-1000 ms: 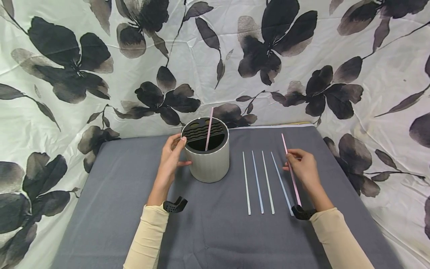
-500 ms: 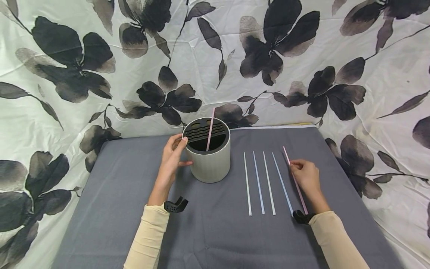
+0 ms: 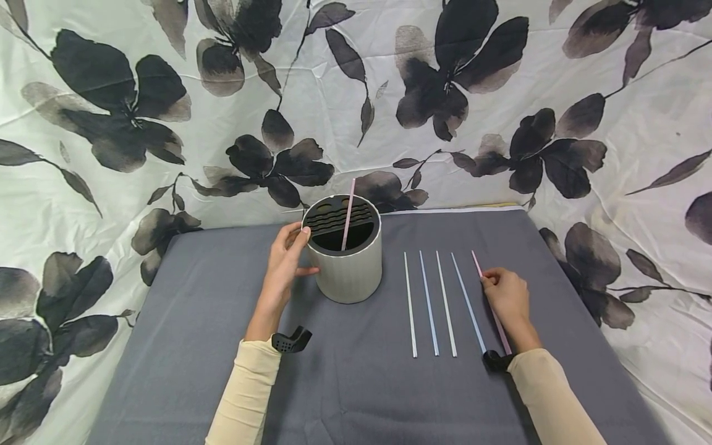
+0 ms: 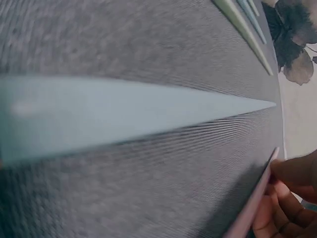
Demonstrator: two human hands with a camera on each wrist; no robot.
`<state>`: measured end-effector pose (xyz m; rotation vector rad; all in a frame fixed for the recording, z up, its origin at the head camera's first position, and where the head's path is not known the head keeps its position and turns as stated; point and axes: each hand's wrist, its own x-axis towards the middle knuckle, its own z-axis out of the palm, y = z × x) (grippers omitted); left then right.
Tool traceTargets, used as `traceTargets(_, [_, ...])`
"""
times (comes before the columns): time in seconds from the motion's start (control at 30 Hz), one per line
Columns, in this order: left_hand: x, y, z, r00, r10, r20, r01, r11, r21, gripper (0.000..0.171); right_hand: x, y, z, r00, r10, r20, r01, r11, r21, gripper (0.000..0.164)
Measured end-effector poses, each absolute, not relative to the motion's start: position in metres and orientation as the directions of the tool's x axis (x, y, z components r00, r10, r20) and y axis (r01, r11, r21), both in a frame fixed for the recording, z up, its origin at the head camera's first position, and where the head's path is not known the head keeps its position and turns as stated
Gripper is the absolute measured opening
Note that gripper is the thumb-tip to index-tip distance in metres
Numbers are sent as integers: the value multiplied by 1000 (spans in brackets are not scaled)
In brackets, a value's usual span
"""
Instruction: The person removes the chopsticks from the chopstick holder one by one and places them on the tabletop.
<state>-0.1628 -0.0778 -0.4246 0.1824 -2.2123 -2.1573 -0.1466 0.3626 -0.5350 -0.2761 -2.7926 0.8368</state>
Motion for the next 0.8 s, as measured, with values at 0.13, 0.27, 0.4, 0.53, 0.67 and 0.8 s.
traceTargets(0.13, [-163,-77,-425,-992,-118,-50,-53,22,998,50,-146,361,-534,-959,249,139,132,821,-555,17])
traceTargets(0.27, [-163,-78,-425,-992,-120,-51,-53,18,998,49,-147,361,-534,-958,258,125,147,816,-559,17])
traceTargets(0.4, [-162,-78,-425,-992,-121,-47,-50,19,999,49,-147,359,-531,-952,274,134,160,822,-546,20])
traceTargets(0.53, [-162,-77,-425,-992,-119,-47,-49,19,999,50,-148,352,-523,-947,269,178,134,829,-542,22])
traceTargets(0.67, [-161,-78,-426,-992,-117,-47,-49,15,999,51,-151,340,-512,-947,212,242,33,812,-582,22])
traceTargets(0.8, [-160,-78,-425,-992,-118,-47,-49,17,999,51,-153,325,-500,-954,114,279,-96,763,-639,28])
